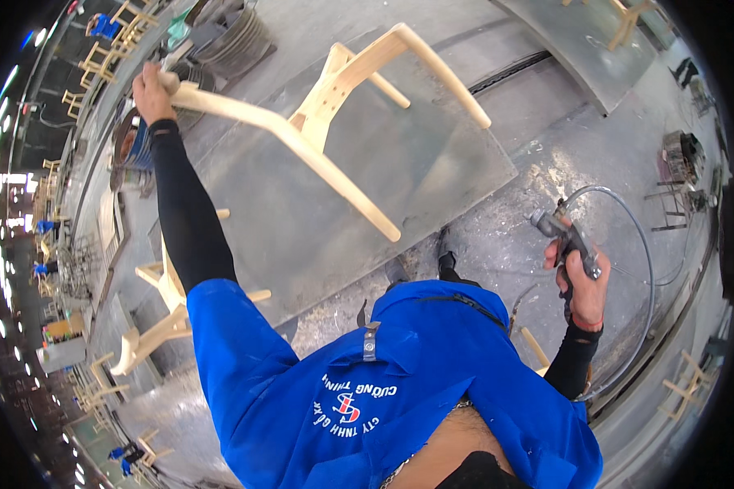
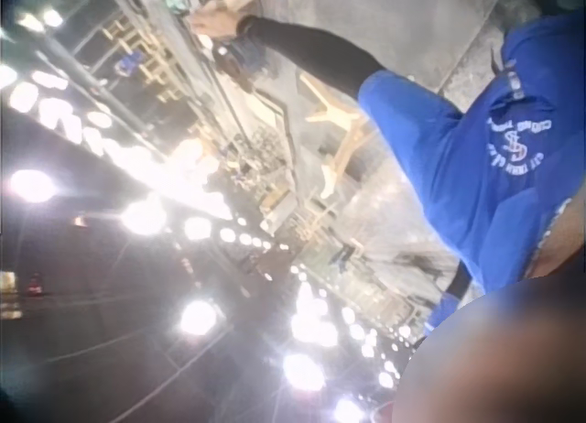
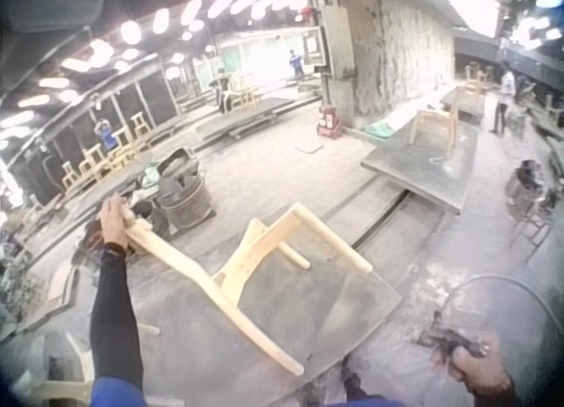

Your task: The person uses a spray gun to apply a finish to wooden chair frames. They hold each chair with one hand and spray all sides, then place the finished chair on the floor and pick up the next one.

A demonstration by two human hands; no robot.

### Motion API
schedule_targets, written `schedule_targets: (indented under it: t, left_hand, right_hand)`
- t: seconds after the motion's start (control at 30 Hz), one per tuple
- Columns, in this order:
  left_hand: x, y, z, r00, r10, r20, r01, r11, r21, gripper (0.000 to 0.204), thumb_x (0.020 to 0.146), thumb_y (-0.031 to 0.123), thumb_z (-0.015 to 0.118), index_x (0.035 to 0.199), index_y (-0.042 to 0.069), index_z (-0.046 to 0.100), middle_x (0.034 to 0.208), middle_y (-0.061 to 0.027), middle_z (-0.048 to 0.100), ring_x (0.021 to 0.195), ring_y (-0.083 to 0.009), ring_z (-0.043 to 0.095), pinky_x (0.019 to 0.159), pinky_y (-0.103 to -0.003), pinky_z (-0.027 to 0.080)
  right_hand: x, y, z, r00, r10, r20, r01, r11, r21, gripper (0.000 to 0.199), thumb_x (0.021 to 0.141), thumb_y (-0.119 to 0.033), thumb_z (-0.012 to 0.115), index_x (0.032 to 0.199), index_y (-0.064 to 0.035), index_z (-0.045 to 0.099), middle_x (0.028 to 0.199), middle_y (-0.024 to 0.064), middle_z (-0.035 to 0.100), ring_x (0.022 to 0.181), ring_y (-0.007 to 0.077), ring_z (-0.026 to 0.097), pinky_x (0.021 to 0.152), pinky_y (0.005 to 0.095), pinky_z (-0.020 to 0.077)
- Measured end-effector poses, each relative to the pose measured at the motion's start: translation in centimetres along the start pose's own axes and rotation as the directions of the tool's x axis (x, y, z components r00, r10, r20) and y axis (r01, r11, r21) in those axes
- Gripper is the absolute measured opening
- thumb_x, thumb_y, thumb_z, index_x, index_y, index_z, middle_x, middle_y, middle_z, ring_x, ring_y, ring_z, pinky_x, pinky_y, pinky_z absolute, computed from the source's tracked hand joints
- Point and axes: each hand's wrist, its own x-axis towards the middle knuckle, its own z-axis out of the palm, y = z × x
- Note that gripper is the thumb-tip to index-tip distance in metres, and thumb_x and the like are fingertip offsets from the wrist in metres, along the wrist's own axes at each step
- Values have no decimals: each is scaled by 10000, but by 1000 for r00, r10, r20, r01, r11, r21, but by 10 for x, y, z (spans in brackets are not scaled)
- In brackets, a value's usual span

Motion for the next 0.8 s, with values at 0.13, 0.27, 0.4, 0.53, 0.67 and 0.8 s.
schedule_targets:
  t: [0.13, 0.27, 0.4, 0.53, 0.67, 0.8]
  left_hand:
    - [-1, -6, -2, 997, -77, -20, 74, 989, -131, 417, 1018, 390, 627, 1096, -17, 677, 1051, -90, 717, 925, -162, 643, 843, -315, 511]
    - [-2, -15, -9, 996, -88, 30, 93, 971, -219, 339, 1013, 311, 652, 1112, -13, 674, 1082, -90, 734, 932, -147, 662, 840, -305, 528]
    - [-2, -17, -15, 993, -111, 50, 118, 978, -172, 371, 983, 347, 693, 1116, 0, 707, 1018, -69, 731, 904, -141, 656, 818, -310, 518]
    - [-3, -4, -23, 998, -6, 64, 6, 1000, -7, 445, 948, 411, 719, 1122, 3, 750, 993, -52, 727, 895, -140, 633, 827, -308, 494]
    - [-1, 10, -27, 991, -90, 96, 93, 995, -28, 433, 944, 394, 727, 1122, 0, 761, 996, -49, 736, 914, -126, 630, 849, -297, 492]
    - [0, 19, -33, 981, -111, 161, 124, 989, -79, 416, 929, 378, 747, 1109, 4, 773, 1007, -45, 744, 929, -126, 639, 880, -286, 486]
  right_hand:
    - [-27, 3, 14, 964, 139, 226, -127, 990, -66, 687, 940, -423, 735, 1400, 56, 562, 953, 106, 712, 778, 151, 670, 503, 203, 427]
    - [-41, 27, 14, 891, 365, 269, -302, 920, -250, 563, 959, -330, 737, 1346, 59, 613, 916, 110, 717, 768, 145, 662, 639, 267, 528]
    - [-55, 34, 19, 867, 431, 250, -323, 869, -375, 521, 971, -299, 726, 1334, 60, 624, 904, 103, 718, 779, 142, 658, 696, 294, 551]
    - [-58, 24, 41, 928, 249, 276, -202, 961, -186, 584, 948, -309, 757, 1368, 64, 596, 939, 107, 719, 817, 157, 673, 718, 312, 566]
    - [-49, 0, 70, 960, 14, 281, -7, 1000, -25, 643, 930, -329, 776, 1387, 75, 572, 957, 119, 722, 848, 172, 686, 744, 318, 571]
    - [-38, -35, 97, 953, -151, 263, 155, 988, 4, 697, 906, -372, 795, 1382, 86, 570, 942, 135, 725, 839, 181, 695, 759, 315, 567]
